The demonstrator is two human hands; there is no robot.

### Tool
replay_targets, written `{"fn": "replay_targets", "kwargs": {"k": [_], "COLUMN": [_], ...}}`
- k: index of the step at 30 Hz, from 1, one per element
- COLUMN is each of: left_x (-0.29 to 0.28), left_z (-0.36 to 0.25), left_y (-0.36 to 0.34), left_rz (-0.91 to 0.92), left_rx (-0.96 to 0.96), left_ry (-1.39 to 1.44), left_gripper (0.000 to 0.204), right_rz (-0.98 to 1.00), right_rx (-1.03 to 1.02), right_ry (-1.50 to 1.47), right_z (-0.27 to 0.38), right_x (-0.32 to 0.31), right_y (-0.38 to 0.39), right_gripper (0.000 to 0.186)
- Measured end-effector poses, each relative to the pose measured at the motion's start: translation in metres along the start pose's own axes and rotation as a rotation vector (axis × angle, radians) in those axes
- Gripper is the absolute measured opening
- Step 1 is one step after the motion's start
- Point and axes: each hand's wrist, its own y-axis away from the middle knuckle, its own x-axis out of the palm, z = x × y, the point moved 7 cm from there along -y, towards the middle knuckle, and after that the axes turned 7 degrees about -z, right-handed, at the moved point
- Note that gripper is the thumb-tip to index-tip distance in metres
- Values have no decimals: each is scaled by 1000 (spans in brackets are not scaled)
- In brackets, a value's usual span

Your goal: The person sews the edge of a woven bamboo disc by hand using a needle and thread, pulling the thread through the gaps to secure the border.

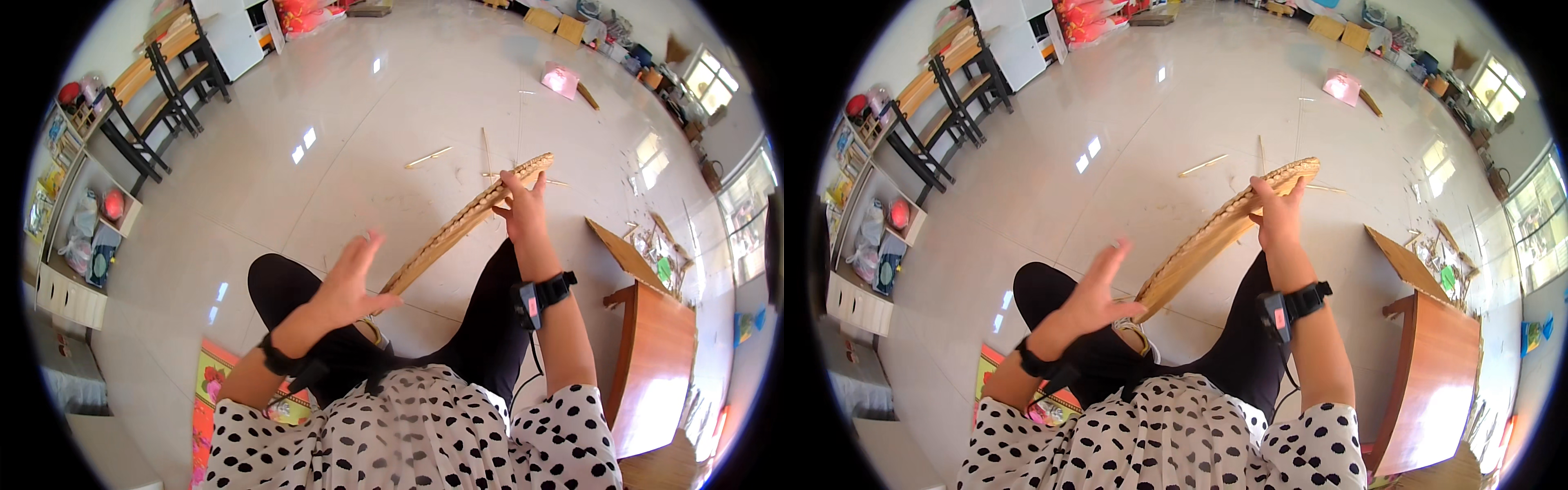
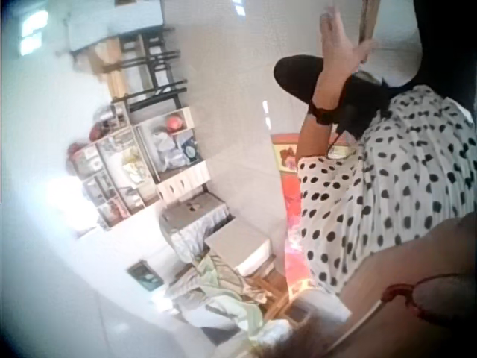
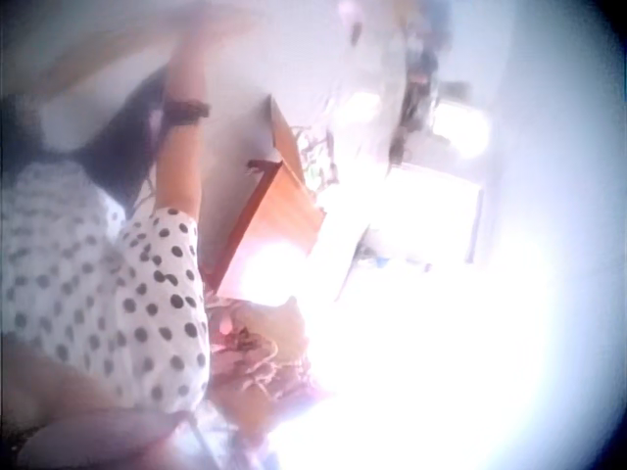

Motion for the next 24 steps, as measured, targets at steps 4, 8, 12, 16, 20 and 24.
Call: {"fn": "replay_targets", "kwargs": {"k": [4, 8, 12, 16, 20, 24], "left_x": [56, 80, 83, 77, 53, 20], "left_z": [19, 33, 32, 37, 26, -11], "left_y": [-5, -18, -30, -41, -60, -71], "left_rz": [106, 128, 96, 131, 66, -17], "left_rx": [-121, -124, -127, -86, -6, -10], "left_ry": [-207, -232, -163, -241, -274, -218], "left_gripper": [87, 58, 36, 35, 32, 33], "right_rz": [-34, -76, -123, -120, -79, 40], "right_rx": [80, 169, 294, 269, 265, 84], "right_ry": [-92, -145, -234, -160, -239, -449], "right_z": [-3, 2, -6, -6, 7, 29], "right_x": [-28, -44, -75, -94, -97, -98], "right_y": [-32, -31, -45, -39, -27, 2], "right_gripper": [113, 104, 79, 39, 32, 28]}}
